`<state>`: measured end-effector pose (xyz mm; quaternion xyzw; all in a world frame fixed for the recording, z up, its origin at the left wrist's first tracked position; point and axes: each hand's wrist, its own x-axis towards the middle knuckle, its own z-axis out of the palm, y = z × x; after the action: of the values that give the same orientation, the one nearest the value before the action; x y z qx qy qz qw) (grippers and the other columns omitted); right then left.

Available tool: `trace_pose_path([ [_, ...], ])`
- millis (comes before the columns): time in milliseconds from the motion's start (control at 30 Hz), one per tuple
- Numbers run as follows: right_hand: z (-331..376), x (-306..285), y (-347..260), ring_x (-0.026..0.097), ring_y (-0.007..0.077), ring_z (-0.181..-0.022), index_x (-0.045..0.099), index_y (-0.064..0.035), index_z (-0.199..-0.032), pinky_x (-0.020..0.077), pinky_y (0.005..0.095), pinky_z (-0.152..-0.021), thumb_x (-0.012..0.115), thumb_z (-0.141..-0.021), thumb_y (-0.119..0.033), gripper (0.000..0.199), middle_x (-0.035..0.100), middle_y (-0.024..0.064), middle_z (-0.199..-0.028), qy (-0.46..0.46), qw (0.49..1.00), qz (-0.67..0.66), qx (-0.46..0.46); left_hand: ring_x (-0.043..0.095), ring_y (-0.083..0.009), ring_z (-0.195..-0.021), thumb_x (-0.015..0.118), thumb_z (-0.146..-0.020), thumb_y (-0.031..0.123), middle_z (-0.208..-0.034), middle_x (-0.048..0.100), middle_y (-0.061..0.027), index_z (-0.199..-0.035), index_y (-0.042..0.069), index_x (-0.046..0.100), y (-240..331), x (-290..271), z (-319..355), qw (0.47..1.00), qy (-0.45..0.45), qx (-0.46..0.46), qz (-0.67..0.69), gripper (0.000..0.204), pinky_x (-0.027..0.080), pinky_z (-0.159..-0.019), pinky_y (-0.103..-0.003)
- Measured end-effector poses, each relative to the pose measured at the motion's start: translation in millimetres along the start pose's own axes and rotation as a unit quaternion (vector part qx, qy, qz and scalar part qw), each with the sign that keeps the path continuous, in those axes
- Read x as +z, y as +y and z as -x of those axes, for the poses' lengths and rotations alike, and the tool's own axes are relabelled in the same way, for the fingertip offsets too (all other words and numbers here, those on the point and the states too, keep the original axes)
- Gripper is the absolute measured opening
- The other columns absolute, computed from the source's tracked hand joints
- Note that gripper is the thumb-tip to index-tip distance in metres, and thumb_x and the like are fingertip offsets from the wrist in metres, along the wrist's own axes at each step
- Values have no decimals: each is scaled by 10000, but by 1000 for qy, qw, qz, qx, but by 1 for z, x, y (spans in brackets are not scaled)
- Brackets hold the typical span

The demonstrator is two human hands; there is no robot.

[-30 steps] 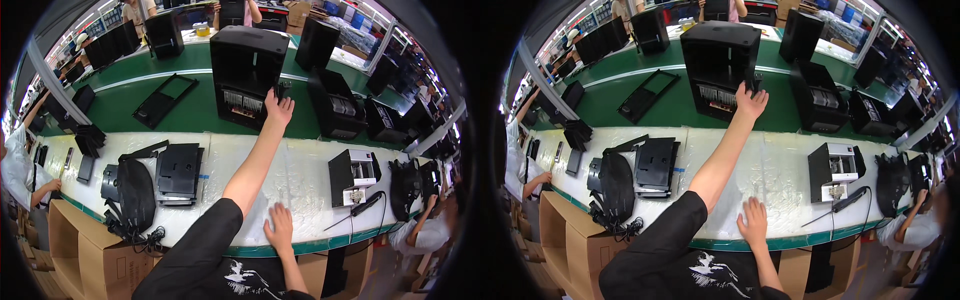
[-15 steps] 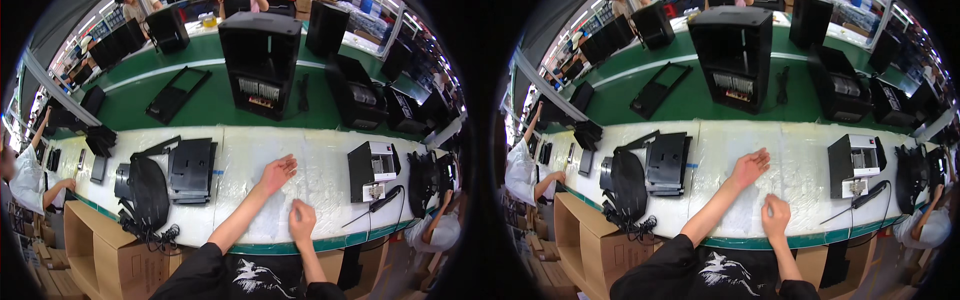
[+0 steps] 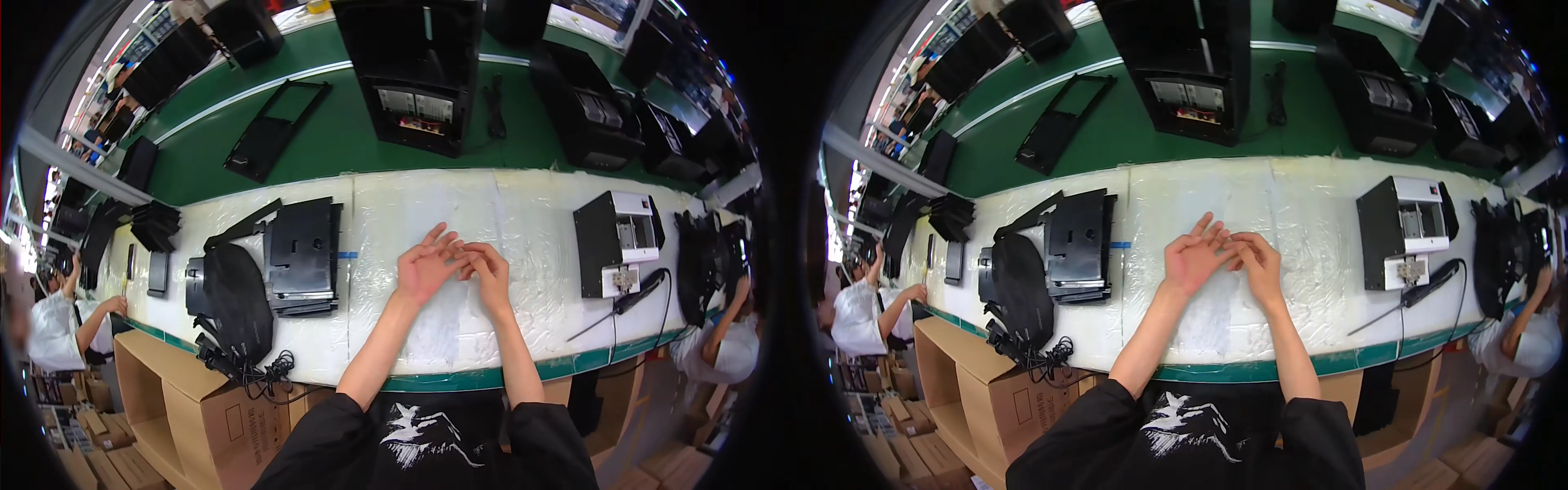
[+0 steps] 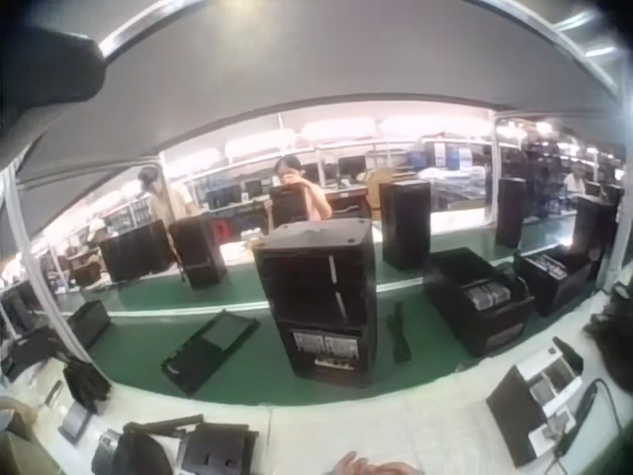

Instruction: Assembling the housing and internal components of an electronic unit using an electric screwdriver on a production line.

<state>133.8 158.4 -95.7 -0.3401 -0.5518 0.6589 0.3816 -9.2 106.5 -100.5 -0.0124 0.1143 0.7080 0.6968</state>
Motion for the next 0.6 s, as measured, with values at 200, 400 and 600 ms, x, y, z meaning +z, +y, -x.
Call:
trace_pose_path([
  [200,-4,-3,1,603,171,-599,511,23,-1012,468,269,-561,427,-904,-78,169,653,163,-910,-11,997,-75,3,475,-307,-1108,454,-736,73,-1127,531,-155,-1218,44,444,0,-3,-3,1000,-15,26,9,483,322,-1022,-539],
  [400,-5,-2,0,612,192,-580,490,7,-1042,476,282,-558,405,-913,-75,175,651,185,-916,-9,997,-73,6,488,-273,-1051,466,-690,73,-1066,553,-128,-1165,43,498,-2,4,-2,999,23,43,-22,476,291,-1047,-537],
  [600,-6,-2,2,616,183,-588,489,3,-1064,464,269,-553,406,-923,-87,186,651,184,-920,-6,998,-59,6,493,-269,-1035,465,-686,72,-1064,555,-123,-1172,39,486,-2,5,-3,998,32,42,-20,488,297,-1046,-525],
])
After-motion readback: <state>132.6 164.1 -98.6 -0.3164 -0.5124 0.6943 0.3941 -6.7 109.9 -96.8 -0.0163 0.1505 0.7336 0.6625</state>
